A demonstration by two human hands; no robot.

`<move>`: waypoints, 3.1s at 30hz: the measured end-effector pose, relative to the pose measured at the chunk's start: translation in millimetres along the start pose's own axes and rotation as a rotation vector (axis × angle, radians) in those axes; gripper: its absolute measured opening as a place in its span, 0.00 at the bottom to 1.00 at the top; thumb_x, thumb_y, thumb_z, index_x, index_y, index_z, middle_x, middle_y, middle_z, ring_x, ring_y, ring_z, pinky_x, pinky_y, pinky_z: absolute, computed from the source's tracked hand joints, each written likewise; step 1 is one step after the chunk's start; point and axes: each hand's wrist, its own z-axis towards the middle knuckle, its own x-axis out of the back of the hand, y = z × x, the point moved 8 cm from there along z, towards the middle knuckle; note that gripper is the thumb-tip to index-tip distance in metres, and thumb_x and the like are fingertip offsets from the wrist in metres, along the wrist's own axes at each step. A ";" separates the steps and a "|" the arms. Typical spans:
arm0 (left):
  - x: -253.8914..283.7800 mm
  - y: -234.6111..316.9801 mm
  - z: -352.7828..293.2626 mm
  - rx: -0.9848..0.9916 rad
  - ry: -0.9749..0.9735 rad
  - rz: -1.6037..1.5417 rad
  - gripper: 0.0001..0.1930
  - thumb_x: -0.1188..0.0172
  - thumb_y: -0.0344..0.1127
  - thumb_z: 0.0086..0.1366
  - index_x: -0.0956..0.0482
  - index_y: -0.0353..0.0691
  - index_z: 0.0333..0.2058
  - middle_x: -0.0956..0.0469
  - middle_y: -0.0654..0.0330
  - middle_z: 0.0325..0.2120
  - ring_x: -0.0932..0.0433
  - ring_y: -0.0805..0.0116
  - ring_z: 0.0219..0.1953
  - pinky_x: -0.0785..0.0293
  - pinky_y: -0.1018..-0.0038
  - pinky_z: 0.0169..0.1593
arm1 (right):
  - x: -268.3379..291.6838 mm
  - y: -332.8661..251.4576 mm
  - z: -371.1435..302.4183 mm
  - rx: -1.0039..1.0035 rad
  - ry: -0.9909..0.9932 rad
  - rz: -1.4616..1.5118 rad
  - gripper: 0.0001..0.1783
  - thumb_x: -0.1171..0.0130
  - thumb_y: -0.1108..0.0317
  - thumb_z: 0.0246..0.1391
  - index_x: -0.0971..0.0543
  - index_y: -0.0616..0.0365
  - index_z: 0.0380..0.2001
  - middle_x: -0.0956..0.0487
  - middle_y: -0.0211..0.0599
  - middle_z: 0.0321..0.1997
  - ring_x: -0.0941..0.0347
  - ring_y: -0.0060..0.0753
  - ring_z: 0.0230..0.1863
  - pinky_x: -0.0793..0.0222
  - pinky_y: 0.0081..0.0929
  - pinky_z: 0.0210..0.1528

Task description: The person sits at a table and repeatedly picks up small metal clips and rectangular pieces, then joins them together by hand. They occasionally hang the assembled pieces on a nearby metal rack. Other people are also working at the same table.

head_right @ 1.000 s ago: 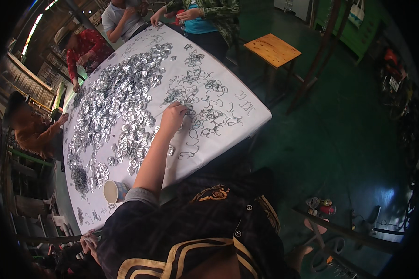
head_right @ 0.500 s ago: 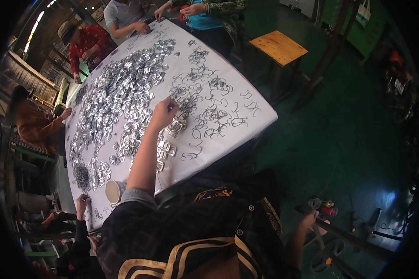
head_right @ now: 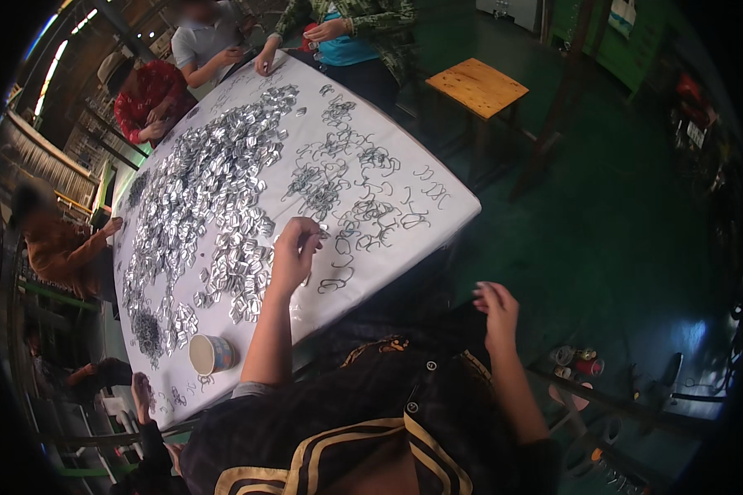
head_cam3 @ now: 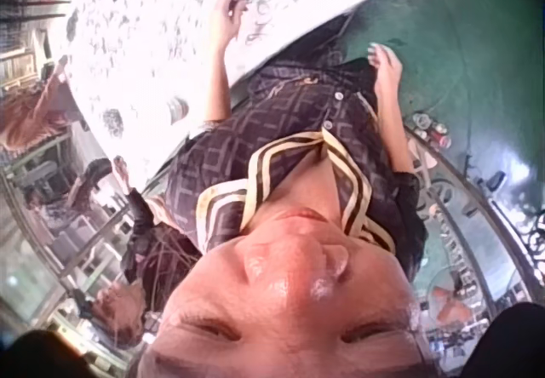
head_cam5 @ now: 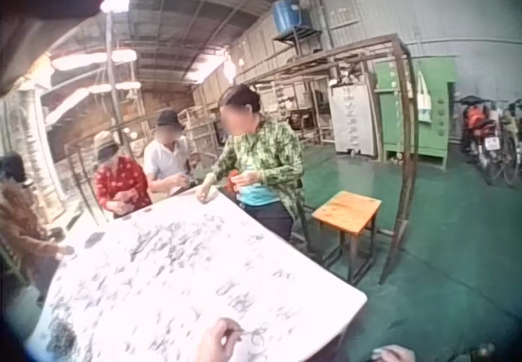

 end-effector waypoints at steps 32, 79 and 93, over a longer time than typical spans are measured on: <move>-295.1 230.4 -86.4 0.380 -1.094 -1.026 0.03 0.40 0.21 0.59 0.22 0.36 0.31 0.25 0.68 0.30 0.32 0.83 0.29 0.37 0.85 0.35 | 97.1 -86.9 -123.2 0.552 0.306 0.606 0.08 0.39 0.82 0.49 0.27 0.59 0.29 0.19 0.36 0.37 0.24 0.23 0.40 0.28 0.22 0.46; -357.0 248.7 -123.1 0.092 -1.131 -0.853 0.07 0.46 0.18 0.62 0.30 0.39 0.31 0.24 0.57 0.34 0.26 0.73 0.36 0.30 0.76 0.46 | 513.5 40.2 -405.6 0.133 1.860 -0.269 0.11 0.32 0.68 0.40 0.20 0.61 0.29 0.18 0.41 0.30 0.21 0.36 0.31 0.27 0.32 0.38; -373.6 272.6 -139.8 0.021 -1.242 -0.786 0.08 0.46 0.18 0.61 0.32 0.39 0.31 0.24 0.58 0.33 0.27 0.76 0.35 0.30 0.77 0.44 | 490.7 50.8 -447.2 0.332 1.597 -0.241 0.07 0.45 0.84 0.47 0.23 0.65 0.31 0.21 0.30 0.26 0.22 0.20 0.29 0.26 0.20 0.33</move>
